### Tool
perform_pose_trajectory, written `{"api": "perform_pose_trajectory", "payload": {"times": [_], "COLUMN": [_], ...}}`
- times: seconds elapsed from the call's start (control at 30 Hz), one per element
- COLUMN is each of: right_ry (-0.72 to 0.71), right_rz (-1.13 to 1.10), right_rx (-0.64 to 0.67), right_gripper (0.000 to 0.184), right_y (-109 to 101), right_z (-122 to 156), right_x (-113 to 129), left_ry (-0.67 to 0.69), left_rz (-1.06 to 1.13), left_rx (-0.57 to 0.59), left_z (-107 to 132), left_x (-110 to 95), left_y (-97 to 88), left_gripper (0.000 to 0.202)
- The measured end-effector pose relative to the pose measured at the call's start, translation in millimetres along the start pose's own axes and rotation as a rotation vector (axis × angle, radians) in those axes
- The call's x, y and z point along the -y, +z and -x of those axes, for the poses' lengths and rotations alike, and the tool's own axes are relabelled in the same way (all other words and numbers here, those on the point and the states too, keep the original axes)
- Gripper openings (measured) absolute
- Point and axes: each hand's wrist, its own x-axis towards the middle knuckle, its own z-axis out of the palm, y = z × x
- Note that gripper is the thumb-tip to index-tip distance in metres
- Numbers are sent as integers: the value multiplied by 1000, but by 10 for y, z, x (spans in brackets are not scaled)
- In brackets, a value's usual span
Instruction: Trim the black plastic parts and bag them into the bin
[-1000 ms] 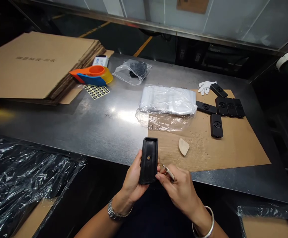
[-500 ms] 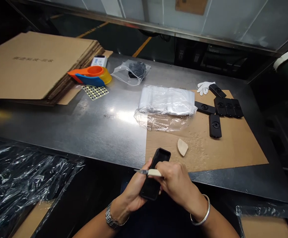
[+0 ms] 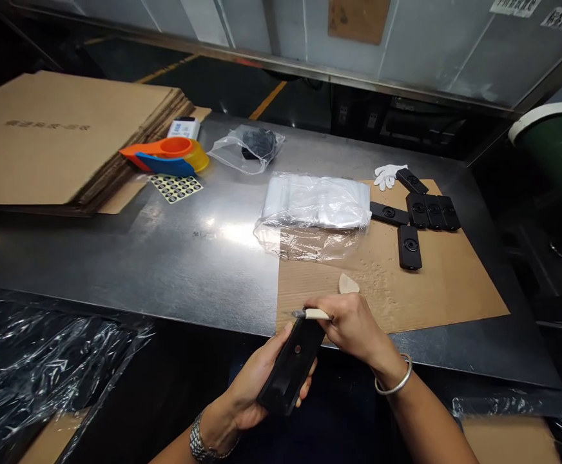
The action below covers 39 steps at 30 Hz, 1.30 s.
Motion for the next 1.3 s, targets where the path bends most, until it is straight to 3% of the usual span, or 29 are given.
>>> {"api": "perform_pose_trajectory", "payload": {"times": [0.2, 0.33, 0.43, 0.53, 0.63, 0.77, 0.93, 1.07, 1.13, 1.23, 1.3], "right_ry": [396, 469, 522, 561, 557, 563, 560, 544, 569, 636, 619], "right_rz": [-200, -290, -320, -300, -278, -386, -599, -819, -858, -743, -501], "right_rx": [-310, -196, -247, -301, -294, -219, -123, -113, -92, -128, -264], "right_gripper": [29, 32, 24, 33, 36, 21, 33, 43, 47, 43, 41], "right_y": [124, 279, 380, 415, 432, 524, 641, 608, 569, 493, 404], "right_z": [79, 209, 223, 172, 147, 220, 360, 429, 463, 535, 596], "right_x": [-72, -8, 54, 72, 67, 101, 251, 333, 309, 138, -69], "left_ry": [73, 267, 418, 478, 460, 430, 491, 343, 282, 236, 214], "left_rz": [42, -35, -163, -250, -216, -81, 79, 141, 181, 229, 234], "left_rx": [-28, -97, -138, -160, -158, -183, -91, 39, 37, -8, 11], "left_z": [-24, -52, -43, -16, -6, -45, -101, -122, -131, -140, -143], "left_x": [24, 67, 103, 124, 128, 99, 5, -43, -63, -112, -152], "left_y": [-25, -27, -10, 2, -3, -18, -11, -25, -50, -86, -92], "left_gripper": [53, 50, 46, 46, 50, 49, 46, 61, 61, 56, 57]}}
